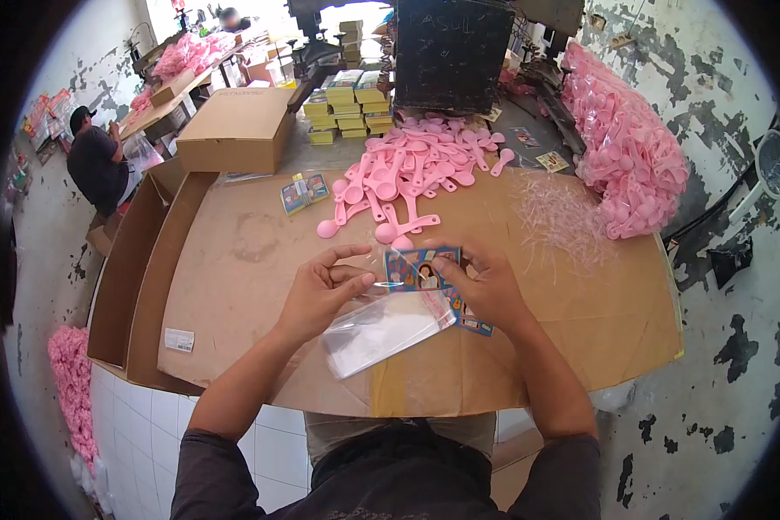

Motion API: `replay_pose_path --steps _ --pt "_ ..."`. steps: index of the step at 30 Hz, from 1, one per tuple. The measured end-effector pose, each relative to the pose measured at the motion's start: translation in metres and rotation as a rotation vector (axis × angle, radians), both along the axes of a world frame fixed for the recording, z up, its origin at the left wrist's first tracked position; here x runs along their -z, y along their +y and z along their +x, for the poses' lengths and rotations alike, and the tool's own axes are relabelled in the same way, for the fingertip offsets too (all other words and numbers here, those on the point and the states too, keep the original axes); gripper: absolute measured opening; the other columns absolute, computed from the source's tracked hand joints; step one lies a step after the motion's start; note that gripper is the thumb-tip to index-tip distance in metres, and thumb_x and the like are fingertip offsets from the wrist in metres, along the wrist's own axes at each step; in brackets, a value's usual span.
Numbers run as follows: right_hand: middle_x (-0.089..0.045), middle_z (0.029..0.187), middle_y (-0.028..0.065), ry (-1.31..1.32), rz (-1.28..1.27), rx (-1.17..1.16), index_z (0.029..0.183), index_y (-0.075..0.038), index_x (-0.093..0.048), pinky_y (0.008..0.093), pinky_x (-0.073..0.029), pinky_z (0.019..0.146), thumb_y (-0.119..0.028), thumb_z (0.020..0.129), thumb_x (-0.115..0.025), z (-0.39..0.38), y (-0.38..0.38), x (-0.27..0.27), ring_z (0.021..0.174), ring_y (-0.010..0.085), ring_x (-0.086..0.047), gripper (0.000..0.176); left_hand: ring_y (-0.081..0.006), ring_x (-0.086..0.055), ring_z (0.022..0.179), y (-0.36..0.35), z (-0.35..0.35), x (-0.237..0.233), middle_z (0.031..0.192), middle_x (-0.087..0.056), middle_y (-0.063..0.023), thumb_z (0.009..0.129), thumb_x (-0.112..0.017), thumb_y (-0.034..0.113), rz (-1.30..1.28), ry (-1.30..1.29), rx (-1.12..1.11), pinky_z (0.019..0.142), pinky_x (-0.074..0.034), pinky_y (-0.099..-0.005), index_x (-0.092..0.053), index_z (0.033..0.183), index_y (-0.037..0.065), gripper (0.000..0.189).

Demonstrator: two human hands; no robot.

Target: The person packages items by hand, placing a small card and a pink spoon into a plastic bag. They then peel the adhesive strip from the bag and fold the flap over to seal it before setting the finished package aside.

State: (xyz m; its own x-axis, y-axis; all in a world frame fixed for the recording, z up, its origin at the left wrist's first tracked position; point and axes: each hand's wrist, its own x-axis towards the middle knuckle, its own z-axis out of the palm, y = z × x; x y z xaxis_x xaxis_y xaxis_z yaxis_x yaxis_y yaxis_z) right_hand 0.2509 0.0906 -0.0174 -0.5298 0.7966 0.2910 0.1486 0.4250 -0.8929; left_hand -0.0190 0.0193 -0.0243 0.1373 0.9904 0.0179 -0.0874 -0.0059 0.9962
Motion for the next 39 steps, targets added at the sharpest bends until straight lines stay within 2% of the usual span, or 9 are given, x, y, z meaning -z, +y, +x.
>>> replay_pose_path --steps 3,6,9,15,18,21,30,33,39 --pt "-0.069 0.109 0.0082 -0.282 0.261 -0.049 0.130 0.001 -0.059 0.0270 -0.054 0.086 -0.001 0.098 -0.065 -0.001 -0.006 -0.016 0.099 0.0124 -0.066 0.033 -0.0113 -0.071 0.088 -0.005 0.005 -0.002 0.104 -0.077 -0.0127 0.097 -0.072 0.010 0.028 0.013 0.072 0.078 -0.056 -0.0268 -0.052 0.140 -0.002 0.048" --pt "-0.070 0.099 0.0044 0.073 0.012 0.007 0.130 -0.003 -0.063 0.0255 -0.051 0.076 -0.002 0.094 -0.070 -0.021 -0.020 -0.010 0.084 0.0070 -0.062 0.037 -0.0113 -0.071 0.090 -0.008 0.009 0.005 0.106 -0.076 -0.0127 0.099 -0.069 0.010 0.099 0.066 0.125 0.079 -0.057 -0.0270 -0.051 0.141 -0.001 0.047" --pt "-0.070 0.096 0.0030 0.159 -0.115 0.112 0.128 -0.003 -0.062 0.0250 -0.051 0.074 -0.004 0.094 -0.071 -0.015 -0.010 -0.006 0.084 0.0069 -0.062 0.035 -0.0131 -0.072 0.092 -0.010 0.010 -0.004 0.106 -0.076 -0.0122 0.101 -0.066 0.009 0.047 0.025 0.100 0.080 -0.057 -0.0272 -0.049 0.143 -0.001 0.047" --pt "-0.068 0.086 -0.0005 0.133 -0.014 0.068 0.126 -0.004 -0.064 0.0249 -0.046 0.066 -0.008 0.093 -0.075 -0.014 -0.003 -0.001 0.076 0.0056 -0.057 0.035 -0.0174 -0.074 0.098 -0.010 0.007 -0.005 0.107 -0.076 -0.0120 0.103 -0.063 0.011 0.068 0.008 0.113 0.080 -0.057 -0.0272 -0.048 0.144 0.001 0.045" --pt "-0.065 0.082 -0.0023 -0.097 0.239 0.090 0.124 -0.006 -0.068 0.0252 -0.043 0.064 -0.009 0.091 -0.076 -0.014 -0.010 -0.013 0.070 0.0060 -0.051 0.034 -0.0172 -0.074 0.098 -0.010 0.008 0.002 0.106 -0.076 -0.0119 0.104 -0.062 0.015 0.091 0.019 0.113 0.079 -0.056 -0.0273 -0.048 0.144 0.001 0.043" --pt "-0.063 0.079 -0.0026 -0.041 0.179 0.121 0.122 -0.007 -0.071 0.0255 -0.042 0.063 -0.010 0.089 -0.078 -0.006 -0.007 -0.016 0.068 0.0071 -0.047 0.034 -0.0160 -0.073 0.098 -0.012 0.007 -0.006 0.106 -0.076 -0.0119 0.105 -0.061 0.017 0.078 0.026 0.113 0.079 -0.056 -0.0272 -0.048 0.144 0.002 0.044" --pt "-0.066 0.086 -0.0008 -0.123 0.256 0.073 0.119 -0.003 -0.067 0.0239 -0.045 0.067 -0.009 0.090 -0.079 -0.013 -0.013 -0.022 0.077 0.0062 -0.058 0.032 -0.0131 -0.071 0.097 -0.012 0.010 -0.002 0.106 -0.076 -0.0121 0.104 -0.061 0.012 0.136 0.124 0.168 0.084 -0.057 -0.0286 -0.048 0.146 0.002 0.046" --pt "-0.069 0.089 0.0027 0.129 0.110 0.151 0.115 -0.001 -0.067 0.0245 -0.049 0.069 -0.011 0.090 -0.079 -0.028 -0.019 -0.011 0.078 0.0054 -0.059 0.029 -0.0129 -0.070 0.095 -0.013 0.011 -0.003 0.105 -0.075 -0.0123 0.104 -0.061 0.009 0.132 0.186 0.201 0.084 -0.056 -0.0279 -0.047 0.147 0.002 0.046" --pt "-0.072 0.101 0.0082 0.218 -0.224 0.043 0.114 0.001 -0.066 0.0290 -0.055 0.085 -0.014 0.099 -0.070 -0.033 -0.021 0.009 0.096 0.0123 -0.067 0.022 -0.0109 -0.069 0.092 -0.009 0.013 0.007 0.105 -0.075 -0.0106 0.104 -0.060 0.007 0.116 0.073 0.121 0.080 -0.056 -0.0264 -0.046 0.147 0.002 0.046"
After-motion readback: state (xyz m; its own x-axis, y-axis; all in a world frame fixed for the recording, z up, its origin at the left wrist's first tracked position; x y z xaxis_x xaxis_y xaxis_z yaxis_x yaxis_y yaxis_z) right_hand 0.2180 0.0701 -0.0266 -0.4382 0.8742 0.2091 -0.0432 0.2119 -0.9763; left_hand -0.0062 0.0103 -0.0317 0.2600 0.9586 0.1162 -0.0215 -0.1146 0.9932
